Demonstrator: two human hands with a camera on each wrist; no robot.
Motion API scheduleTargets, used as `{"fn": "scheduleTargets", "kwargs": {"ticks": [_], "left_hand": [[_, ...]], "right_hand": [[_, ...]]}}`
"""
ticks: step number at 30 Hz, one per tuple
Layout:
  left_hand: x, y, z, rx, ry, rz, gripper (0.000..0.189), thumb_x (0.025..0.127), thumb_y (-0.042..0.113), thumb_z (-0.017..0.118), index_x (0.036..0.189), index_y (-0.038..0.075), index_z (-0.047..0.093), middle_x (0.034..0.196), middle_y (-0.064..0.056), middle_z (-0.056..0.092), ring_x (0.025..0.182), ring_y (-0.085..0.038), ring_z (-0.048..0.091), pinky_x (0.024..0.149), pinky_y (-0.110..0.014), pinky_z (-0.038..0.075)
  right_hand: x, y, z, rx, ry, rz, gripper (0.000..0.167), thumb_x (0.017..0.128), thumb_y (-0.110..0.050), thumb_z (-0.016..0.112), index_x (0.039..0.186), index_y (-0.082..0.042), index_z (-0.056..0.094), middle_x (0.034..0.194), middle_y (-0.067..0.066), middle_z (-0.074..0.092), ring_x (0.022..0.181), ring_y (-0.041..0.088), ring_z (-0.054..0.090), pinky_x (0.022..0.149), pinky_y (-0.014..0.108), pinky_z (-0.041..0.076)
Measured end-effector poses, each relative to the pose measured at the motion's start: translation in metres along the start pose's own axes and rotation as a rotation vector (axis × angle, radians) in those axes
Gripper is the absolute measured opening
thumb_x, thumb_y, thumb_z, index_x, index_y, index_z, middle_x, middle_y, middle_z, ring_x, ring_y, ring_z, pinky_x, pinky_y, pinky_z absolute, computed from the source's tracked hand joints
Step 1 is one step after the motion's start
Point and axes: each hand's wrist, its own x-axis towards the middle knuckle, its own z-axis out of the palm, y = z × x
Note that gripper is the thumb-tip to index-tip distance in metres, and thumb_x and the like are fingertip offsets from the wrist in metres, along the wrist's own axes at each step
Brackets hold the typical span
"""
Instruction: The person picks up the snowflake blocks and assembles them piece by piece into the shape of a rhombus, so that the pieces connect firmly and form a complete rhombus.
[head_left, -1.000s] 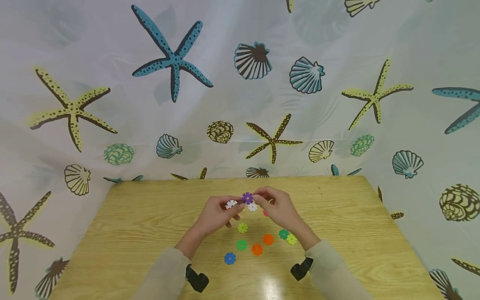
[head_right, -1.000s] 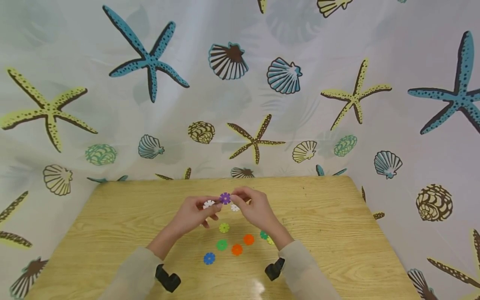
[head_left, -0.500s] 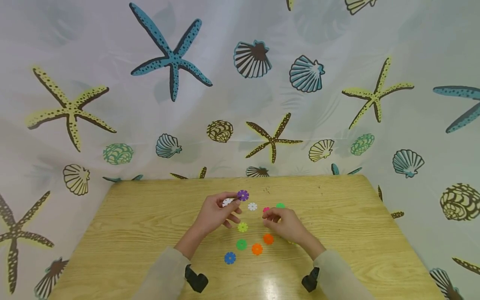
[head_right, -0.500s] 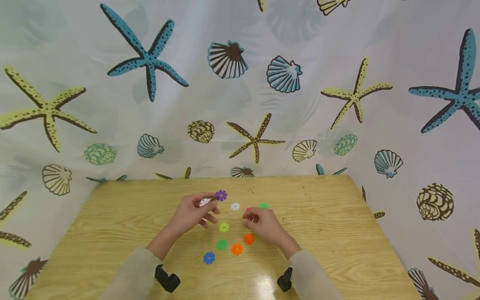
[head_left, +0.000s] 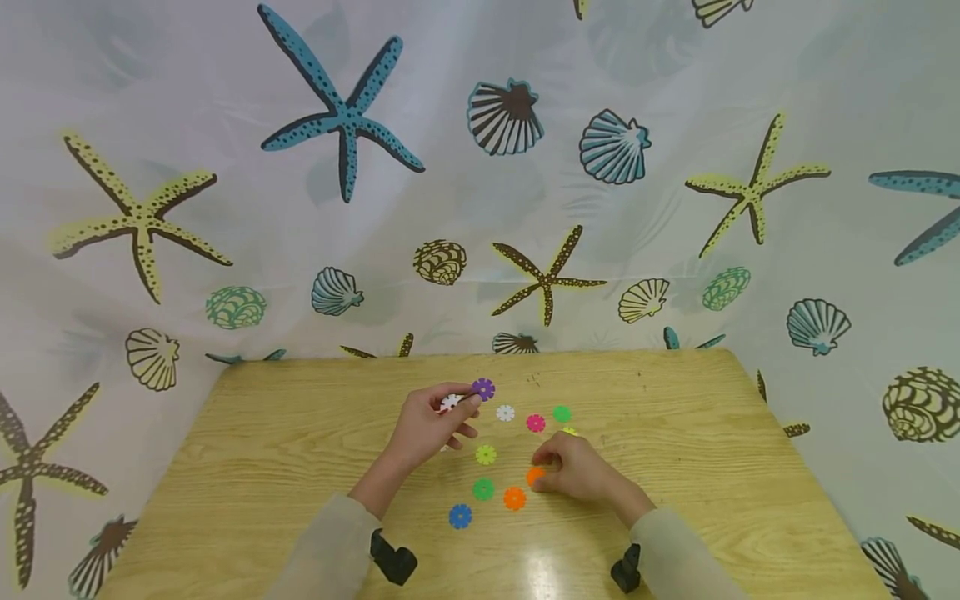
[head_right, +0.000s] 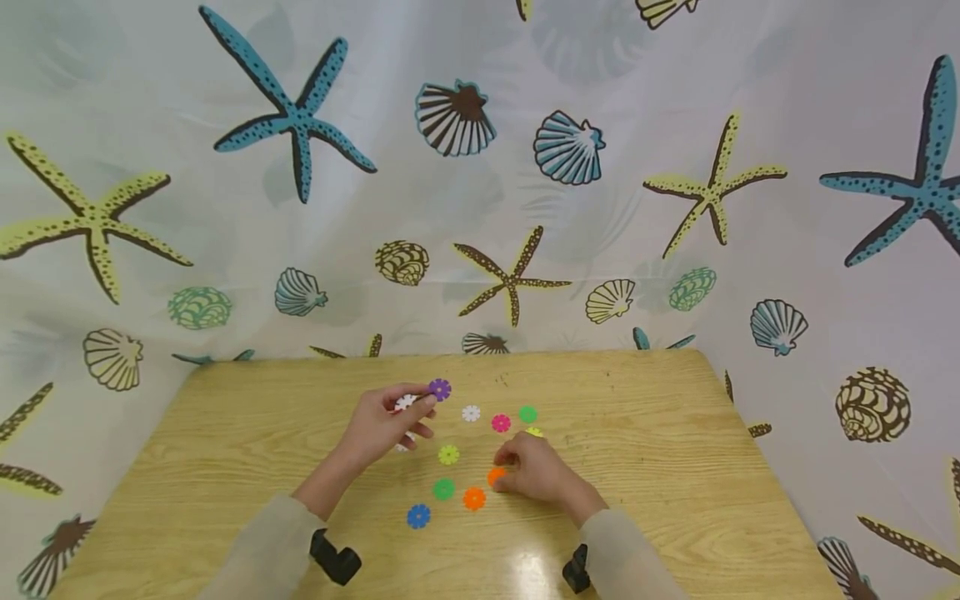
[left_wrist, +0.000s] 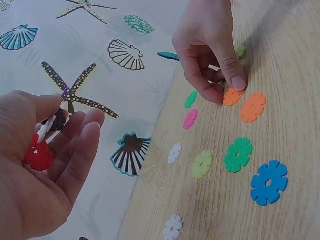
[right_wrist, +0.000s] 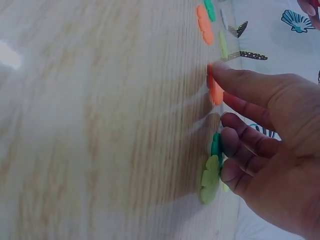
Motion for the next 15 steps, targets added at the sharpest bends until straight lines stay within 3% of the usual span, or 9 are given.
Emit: {"fn": "scheduleTargets", "kwargs": {"ticks": [8,15], "left_hand": [[-0.0008,0.0012,-0.0008,0.003,0.032,0.007,0.037,0.103,0.021,0.07,0.134,0.0,0.068,0.113,-0.025,0.076,0.084,-0.035,0.08,0.061,-0.029,0.064],[-0.0027,0.0023,-0.0017,0.008,0.035,0.023,0.034,0.104,0.021,0.069,0.131,0.0,0.069,0.112,-0.021,0.076,0.083,-0.031,0.081,0.062,-0.031,0.065]], "right_hand": [[0.0003,-0.0052,0.0016,-0.058,0.014,-0.008,0.022,0.089,-0.017,0.086,0.103,-0.005,0.075,0.097,0.003,0.064,0.089,0.016,0.056,0.08,0.027,0.049],[0.0011,-0.0099,0.0023,0.01,-0.008,0.002,0.017,0.092,-0.01,0.081,0.103,-0.007,0.068,0.094,0.002,0.067,0.085,0.014,0.056,0.074,0.024,0.049]]}}
